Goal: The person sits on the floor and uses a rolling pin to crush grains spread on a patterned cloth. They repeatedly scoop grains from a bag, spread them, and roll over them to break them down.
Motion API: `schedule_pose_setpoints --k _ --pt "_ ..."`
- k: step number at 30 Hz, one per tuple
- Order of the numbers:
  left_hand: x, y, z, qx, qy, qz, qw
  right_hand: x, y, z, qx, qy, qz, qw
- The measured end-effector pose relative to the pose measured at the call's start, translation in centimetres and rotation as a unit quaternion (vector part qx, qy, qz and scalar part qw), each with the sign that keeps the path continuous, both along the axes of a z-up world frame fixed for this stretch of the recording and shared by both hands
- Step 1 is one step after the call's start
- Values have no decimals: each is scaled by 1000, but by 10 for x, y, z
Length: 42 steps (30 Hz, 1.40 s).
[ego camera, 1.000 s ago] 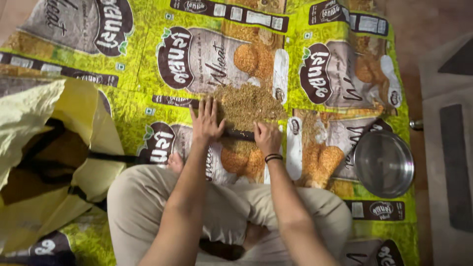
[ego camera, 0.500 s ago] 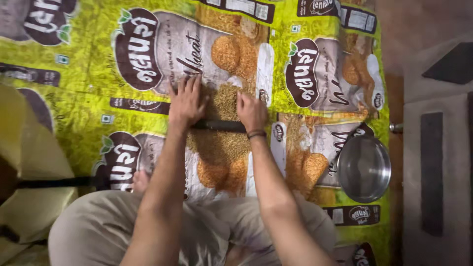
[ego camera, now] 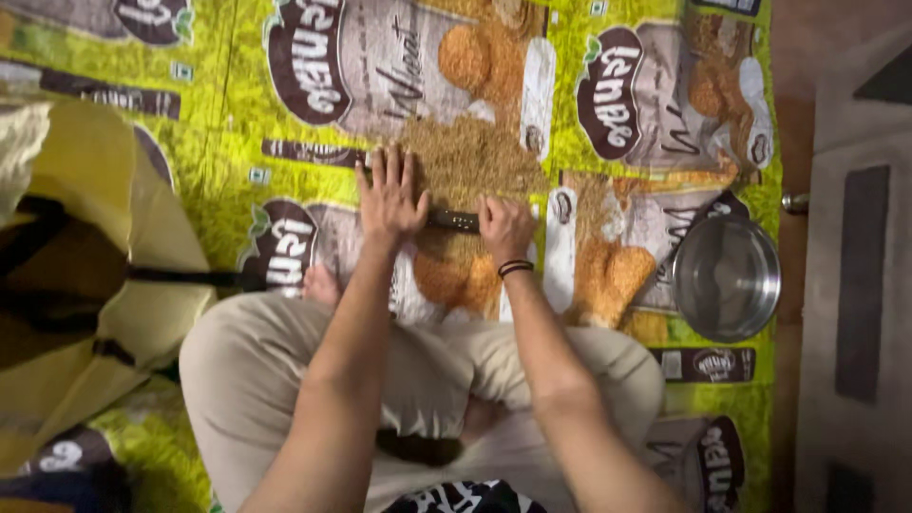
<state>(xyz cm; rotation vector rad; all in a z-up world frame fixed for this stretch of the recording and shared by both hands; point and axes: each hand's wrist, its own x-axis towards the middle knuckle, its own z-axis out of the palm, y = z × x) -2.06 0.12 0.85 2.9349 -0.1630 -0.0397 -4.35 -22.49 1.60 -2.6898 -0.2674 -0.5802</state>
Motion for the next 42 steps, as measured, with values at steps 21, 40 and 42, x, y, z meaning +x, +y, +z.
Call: schedule_pose_setpoints --k 21,40,42 --pt "99 -13 3 -81 -46 -24 995 120 2 -18 -24 -32 -12 999" --pt "25 -6 1 -135 -83 -16 987 34 12 1 41 8 -33 999" --pt "54 -11 -5 -109 -105 -7 988 60 10 -3 12 2 -47 999"
